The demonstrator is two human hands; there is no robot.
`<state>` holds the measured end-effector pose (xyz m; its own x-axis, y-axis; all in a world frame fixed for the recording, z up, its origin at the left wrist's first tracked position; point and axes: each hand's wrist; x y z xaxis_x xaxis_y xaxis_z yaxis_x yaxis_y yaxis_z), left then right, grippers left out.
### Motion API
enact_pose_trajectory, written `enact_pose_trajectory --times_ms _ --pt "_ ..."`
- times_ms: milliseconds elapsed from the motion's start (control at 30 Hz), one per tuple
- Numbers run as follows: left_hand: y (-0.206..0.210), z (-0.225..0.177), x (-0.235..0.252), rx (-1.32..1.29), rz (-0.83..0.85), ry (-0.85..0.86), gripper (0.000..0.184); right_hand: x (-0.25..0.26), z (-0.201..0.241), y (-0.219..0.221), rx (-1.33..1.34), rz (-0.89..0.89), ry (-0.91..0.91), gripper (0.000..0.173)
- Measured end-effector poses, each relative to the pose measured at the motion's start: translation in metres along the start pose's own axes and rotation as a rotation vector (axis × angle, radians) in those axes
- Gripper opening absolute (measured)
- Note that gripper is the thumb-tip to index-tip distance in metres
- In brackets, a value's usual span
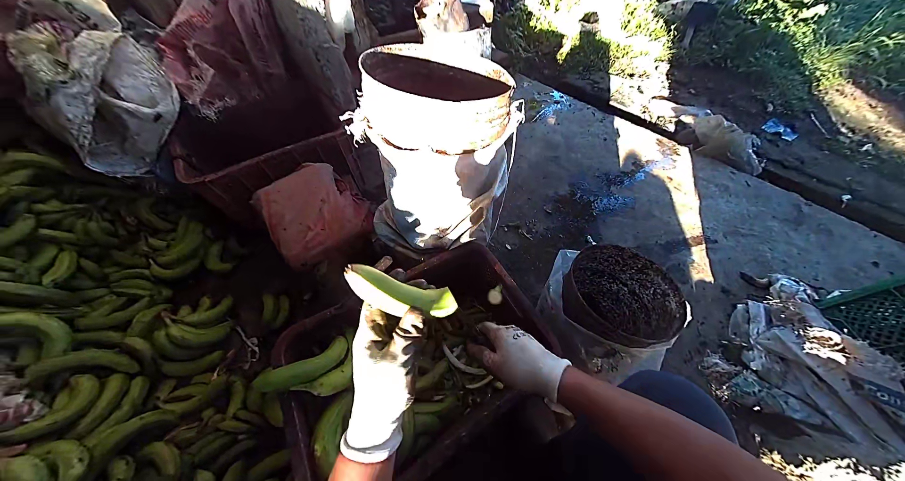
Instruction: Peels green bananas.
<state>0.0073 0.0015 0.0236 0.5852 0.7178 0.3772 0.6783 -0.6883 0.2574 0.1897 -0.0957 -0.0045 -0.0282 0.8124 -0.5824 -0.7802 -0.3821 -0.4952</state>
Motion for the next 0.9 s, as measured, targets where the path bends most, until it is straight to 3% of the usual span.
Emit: enact_pose_trajectory --times_ms 133,233,367,433,533,600,667,767,833,900 --pt "-0.022 -0.003 -0.005 -0.307 -0.044 -0.211 0.043 -0.021 0.013 -0.01 0.029 -0.241 -0.331 0.054" --pt "-0.014 0.0 -0.008 -0.285 -0.107 -0.302 0.047 -0.027 0.021 -0.005 -0.124 -0.4 -0.585 0.052" --pt "0.0 -0.005 -0.006 -0.281 -0.162 -0.353 0.045 -0.026 0.021 0.007 -0.338 -0.429 -0.768 0.046" --pt "0.003 -0.003 -0.011 -0.278 -0.135 -0.349 0.04 -0.023 0.018 0.01 -0.361 -0.41 -0.764 0.043" --pt "0.004 0.004 -0.02 -0.075 -0.033 -0.308 0.032 -0.016 0.013 0.005 -0.319 -0.468 -0.674 0.043" --pt "0.006 0.003 -0.019 0.112 -0.029 -0.328 0.033 -0.007 0.012 -0.004 -0.287 -0.572 -0.573 0.043" --pt "0.009 0.005 -0.013 0.134 -0.07 -0.399 0.042 0.004 0.006 -0.024 -0.191 -0.651 -0.406 0.041" --pt "0.004 0.011 -0.011 -0.085 -0.061 -0.456 0.052 0.007 -0.011 -0.058 0.038 -0.668 -0.171 0.047" --pt "-0.002 0.014 -0.009 -0.227 -0.039 -0.446 0.053 -0.002 -0.012 -0.062 0.119 -0.688 -0.199 0.05" --pt "-0.006 0.011 -0.006 -0.273 -0.045 -0.422 0.044 -0.014 0.0 -0.047 0.122 -0.644 -0.33 0.047"
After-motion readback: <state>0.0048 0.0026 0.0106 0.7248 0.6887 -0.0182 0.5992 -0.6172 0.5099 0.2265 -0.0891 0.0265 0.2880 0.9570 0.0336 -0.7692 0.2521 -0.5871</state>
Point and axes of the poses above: each hand's wrist, its own x-axis towards the middle knuckle, its own y-axis out of the palm, z = x × y, and after that the axes turned 15 degrees about z, right-handed
